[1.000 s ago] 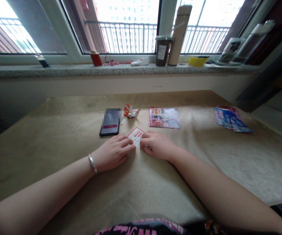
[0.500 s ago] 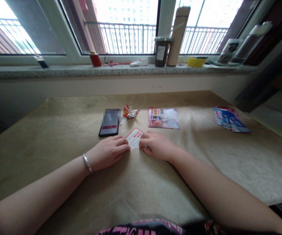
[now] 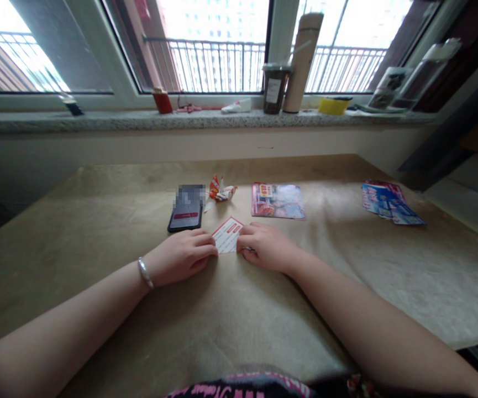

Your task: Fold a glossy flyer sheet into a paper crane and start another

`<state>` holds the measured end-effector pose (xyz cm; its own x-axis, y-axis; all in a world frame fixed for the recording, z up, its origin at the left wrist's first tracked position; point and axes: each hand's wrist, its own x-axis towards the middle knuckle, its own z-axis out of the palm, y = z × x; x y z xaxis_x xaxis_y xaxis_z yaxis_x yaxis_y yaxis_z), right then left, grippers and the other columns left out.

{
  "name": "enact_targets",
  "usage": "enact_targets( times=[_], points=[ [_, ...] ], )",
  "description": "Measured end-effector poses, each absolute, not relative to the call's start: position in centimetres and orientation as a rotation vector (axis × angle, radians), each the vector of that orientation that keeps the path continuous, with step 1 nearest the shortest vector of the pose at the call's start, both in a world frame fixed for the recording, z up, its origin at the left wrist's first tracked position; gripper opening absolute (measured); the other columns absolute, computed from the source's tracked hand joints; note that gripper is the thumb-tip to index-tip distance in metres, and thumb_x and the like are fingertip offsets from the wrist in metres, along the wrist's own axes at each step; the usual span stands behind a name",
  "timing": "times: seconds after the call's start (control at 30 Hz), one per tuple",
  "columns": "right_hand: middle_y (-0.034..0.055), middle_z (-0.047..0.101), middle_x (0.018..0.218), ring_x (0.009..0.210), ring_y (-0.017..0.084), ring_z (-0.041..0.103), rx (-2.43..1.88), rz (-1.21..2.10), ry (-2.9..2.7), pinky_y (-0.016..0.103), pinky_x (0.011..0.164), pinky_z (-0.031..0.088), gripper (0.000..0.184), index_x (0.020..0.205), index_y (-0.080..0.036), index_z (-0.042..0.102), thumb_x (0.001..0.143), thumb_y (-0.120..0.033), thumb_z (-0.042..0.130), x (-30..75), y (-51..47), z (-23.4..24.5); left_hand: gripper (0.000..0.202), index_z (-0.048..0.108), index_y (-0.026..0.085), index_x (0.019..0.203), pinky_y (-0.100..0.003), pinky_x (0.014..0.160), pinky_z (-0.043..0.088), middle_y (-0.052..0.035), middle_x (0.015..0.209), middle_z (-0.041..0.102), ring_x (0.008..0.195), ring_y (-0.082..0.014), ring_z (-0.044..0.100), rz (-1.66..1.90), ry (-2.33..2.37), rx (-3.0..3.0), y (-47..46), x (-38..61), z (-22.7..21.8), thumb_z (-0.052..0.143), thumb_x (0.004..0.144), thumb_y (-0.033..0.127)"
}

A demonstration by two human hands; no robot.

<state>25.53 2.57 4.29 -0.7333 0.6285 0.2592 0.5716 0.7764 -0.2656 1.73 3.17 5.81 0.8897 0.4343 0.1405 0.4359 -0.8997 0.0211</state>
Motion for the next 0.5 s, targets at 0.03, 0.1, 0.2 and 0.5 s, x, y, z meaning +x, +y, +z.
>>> enact_targets(
  times=[0.03,0.1,0.2,0.5],
  points=[
    [0.0048,0.061,0.090,0.083,0.016,0.052,-0.917,0.239,-2.635,0.028,0.073,0.041,0.014,0.081,-0.020,0.061,0.076,-0.011,0.052,25.58,2.61,4.29,0.020,0.062,0.018,0.091,-0.031,0.076,0.047,-0.0056,0.093,0.061,0.086,-0.0177,0.053,-0.234,-0.699,-3.045,3.24,1.70,5.82,0.045,0.081,0.012],
    [0.0050,0.061,0.089,0.083,0.016,0.052,-0.916,0.236,-2.636,0.028,0.073,0.041,0.014,0.081,-0.019,0.061,0.076,-0.011,0.051,25.67,2.67,4.32,0.021,0.063,0.018,0.090,-0.030,0.076,0.047,-0.0051,0.092,0.062,0.085,-0.0170,0.054,-0.249,-0.695,-3.051,3.39,1.62,5.86,0.045,0.081,0.013],
    [0.0051,0.061,0.089,0.083,0.017,0.052,-0.914,0.243,-2.639,0.028,0.073,0.041,0.015,0.082,-0.019,0.061,0.076,-0.010,0.051,25.73,2.72,4.28,0.021,0.064,0.018,0.089,-0.029,0.076,0.047,-0.0050,0.091,0.062,0.084,-0.0161,0.054,-0.245,-0.688,-3.052,3.57,1.47,5.99,0.046,0.081,0.013],
    [0.0053,0.061,0.091,0.085,0.017,0.053,-0.892,0.254,-2.623,0.028,0.074,0.042,0.016,0.083,-0.019,0.061,0.075,-0.009,0.051,25.75,2.79,3.92,0.021,0.066,0.019,0.086,-0.028,0.073,0.047,-0.0042,0.088,0.063,0.080,-0.0156,0.056,-0.228,-0.702,-3.056,3.67,1.28,6.25,0.046,0.081,0.014]
  ],
)
